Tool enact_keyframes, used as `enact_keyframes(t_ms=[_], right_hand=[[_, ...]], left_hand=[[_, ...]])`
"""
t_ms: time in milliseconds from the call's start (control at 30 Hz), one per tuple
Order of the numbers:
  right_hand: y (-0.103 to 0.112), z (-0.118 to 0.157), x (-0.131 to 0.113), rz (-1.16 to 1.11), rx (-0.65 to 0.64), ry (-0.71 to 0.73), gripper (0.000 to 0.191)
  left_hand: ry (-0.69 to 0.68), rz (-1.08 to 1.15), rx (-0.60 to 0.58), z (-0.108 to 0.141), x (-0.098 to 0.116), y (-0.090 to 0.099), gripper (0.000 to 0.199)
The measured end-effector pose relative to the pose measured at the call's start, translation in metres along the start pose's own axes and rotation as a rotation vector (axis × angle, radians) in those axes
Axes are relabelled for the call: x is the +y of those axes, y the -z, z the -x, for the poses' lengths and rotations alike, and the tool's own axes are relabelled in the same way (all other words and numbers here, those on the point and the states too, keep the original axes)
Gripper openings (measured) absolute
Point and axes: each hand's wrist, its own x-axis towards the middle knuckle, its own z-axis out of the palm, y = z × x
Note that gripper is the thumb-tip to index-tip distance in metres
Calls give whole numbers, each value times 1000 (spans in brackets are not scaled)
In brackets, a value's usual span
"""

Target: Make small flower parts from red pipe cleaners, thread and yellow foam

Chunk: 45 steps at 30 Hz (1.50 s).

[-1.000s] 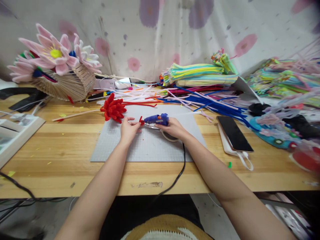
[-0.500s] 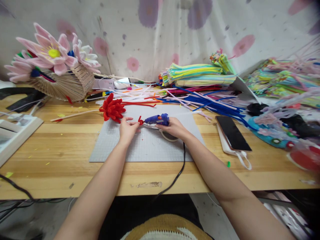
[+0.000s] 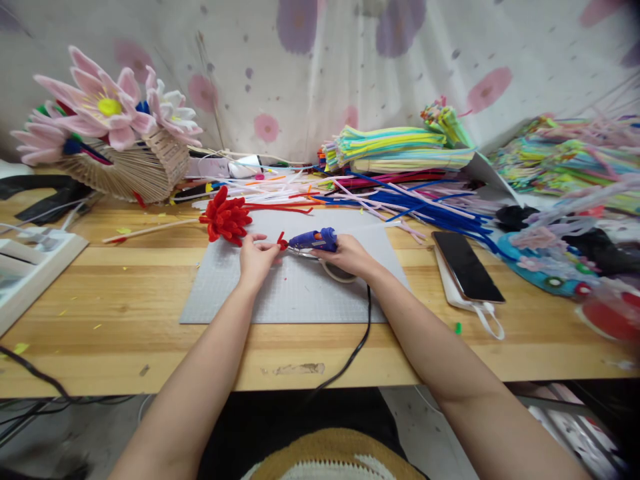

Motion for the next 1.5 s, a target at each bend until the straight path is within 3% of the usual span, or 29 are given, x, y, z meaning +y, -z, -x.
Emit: enact_keyframes(t_ms=[1167,1333,1500], right_hand=[[4,0,-6,114,25,0,31],[9,2,-3,-40,38,-8,33],[20,6,11,-211,195,-101,42]], left_hand=[[-23,-5,-5,1,0,0,41],[-8,13,4,0,1,0,42],[-8,25,10,0,1,-1,42]])
